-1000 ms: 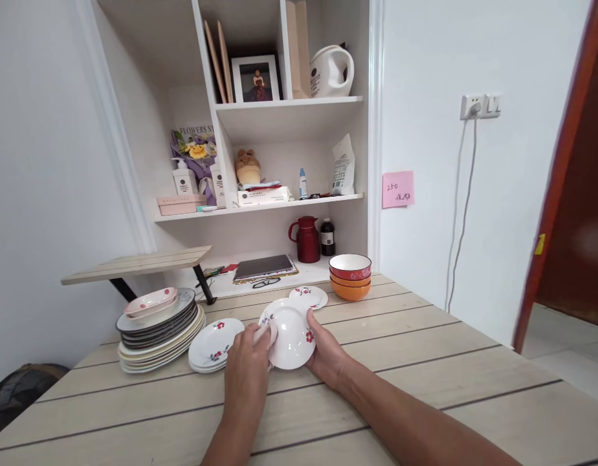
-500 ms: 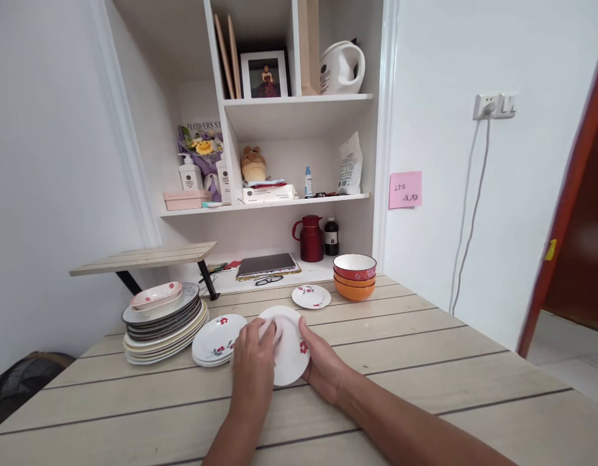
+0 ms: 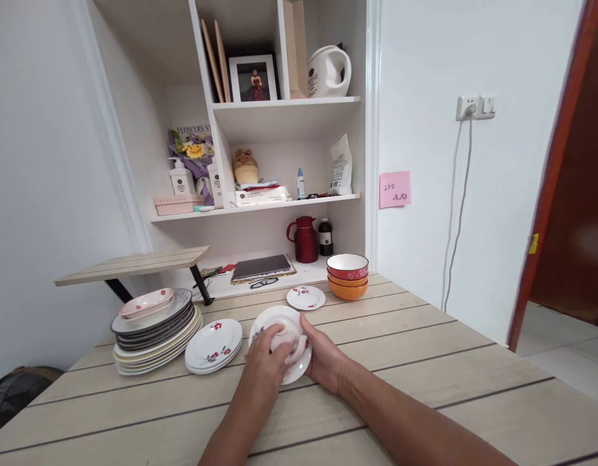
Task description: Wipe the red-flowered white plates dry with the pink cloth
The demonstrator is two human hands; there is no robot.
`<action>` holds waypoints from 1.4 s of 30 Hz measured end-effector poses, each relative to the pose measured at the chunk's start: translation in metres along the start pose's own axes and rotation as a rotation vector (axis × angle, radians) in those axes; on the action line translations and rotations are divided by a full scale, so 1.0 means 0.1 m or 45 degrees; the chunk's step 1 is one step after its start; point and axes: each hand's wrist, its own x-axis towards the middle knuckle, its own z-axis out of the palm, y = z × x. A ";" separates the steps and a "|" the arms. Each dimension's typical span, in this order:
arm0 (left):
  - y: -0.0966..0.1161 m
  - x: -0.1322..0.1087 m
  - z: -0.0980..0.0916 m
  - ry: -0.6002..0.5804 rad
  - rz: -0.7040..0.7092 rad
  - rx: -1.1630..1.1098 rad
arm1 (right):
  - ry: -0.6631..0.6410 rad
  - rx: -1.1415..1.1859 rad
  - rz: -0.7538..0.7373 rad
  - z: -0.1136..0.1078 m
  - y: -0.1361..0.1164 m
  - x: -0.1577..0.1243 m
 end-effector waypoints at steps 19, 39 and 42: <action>0.01 0.04 -0.12 0.147 -0.279 0.678 | 0.055 0.097 -0.070 0.13 0.10 0.00; 0.02 0.05 -0.17 0.088 -0.418 0.464 | 0.049 0.017 0.033 0.25 0.13 -0.05; -0.03 0.04 -0.18 0.053 -0.504 0.504 | 0.039 0.153 -0.012 0.20 0.11 -0.03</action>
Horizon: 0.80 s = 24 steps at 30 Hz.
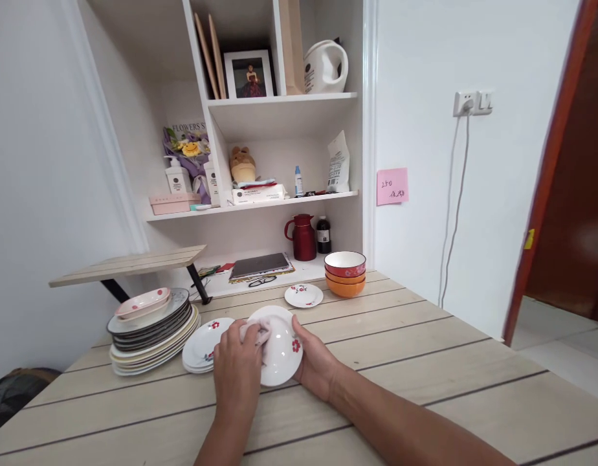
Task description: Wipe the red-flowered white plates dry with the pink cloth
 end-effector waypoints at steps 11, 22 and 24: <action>-0.10 -0.01 0.20 -0.143 0.224 -0.350 | 0.007 0.129 -0.024 -0.05 -0.07 0.01; -0.03 0.01 0.07 0.147 0.071 0.074 | -0.074 0.103 -0.027 -0.05 -0.07 0.04; 0.00 0.01 0.00 0.106 0.006 0.130 | -0.099 0.123 -0.033 -0.03 -0.08 0.03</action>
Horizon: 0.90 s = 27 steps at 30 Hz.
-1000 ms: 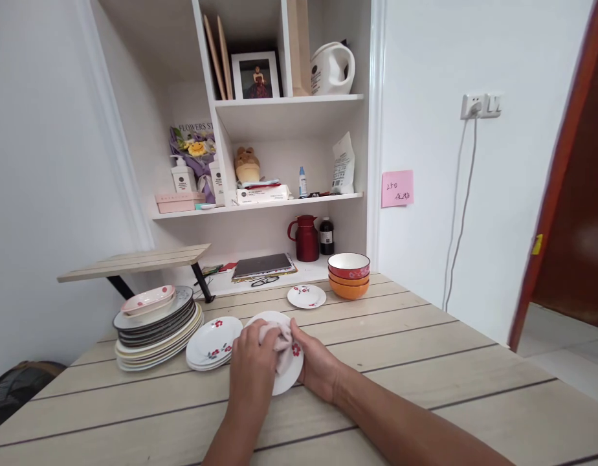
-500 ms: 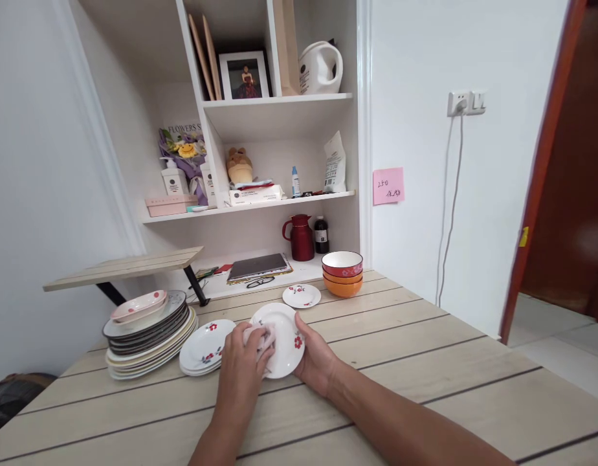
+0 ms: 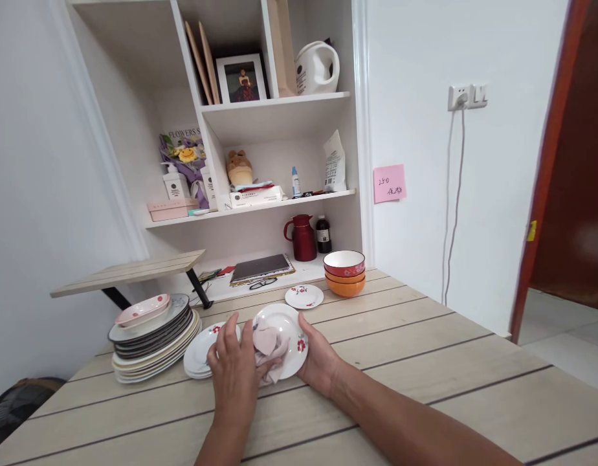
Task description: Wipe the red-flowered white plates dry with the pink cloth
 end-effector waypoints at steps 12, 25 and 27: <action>0.05 -0.17 0.18 -0.198 0.571 -0.449 | 0.118 -0.020 0.078 -0.05 0.01 0.01; 0.12 -0.14 0.05 -0.366 0.437 -0.737 | -0.022 0.111 0.140 -0.09 0.01 0.03; 0.13 -0.13 0.04 -0.408 0.442 -0.726 | -0.011 0.138 0.099 -0.10 -0.01 0.02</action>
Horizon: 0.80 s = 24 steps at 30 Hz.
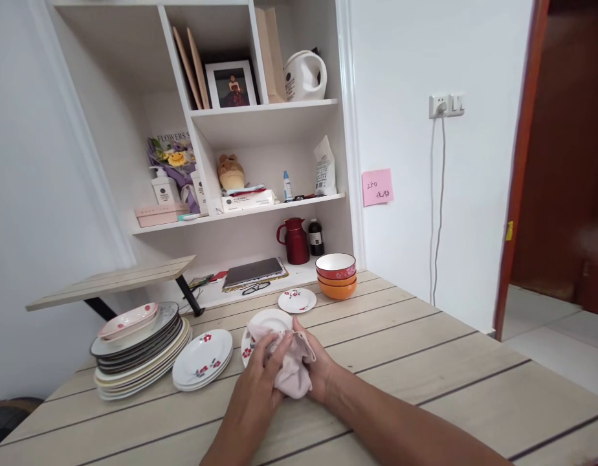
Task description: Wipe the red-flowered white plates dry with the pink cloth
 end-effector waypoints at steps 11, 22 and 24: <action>-0.07 0.00 -0.07 0.295 0.015 0.588 | 0.025 -0.156 0.032 0.15 0.10 -0.06; -0.01 -0.02 -0.05 0.170 -0.129 0.705 | -0.006 -0.092 0.053 0.13 0.11 -0.05; -0.01 -0.01 -0.03 0.126 -0.080 0.681 | 0.002 -0.063 0.045 0.13 0.09 -0.05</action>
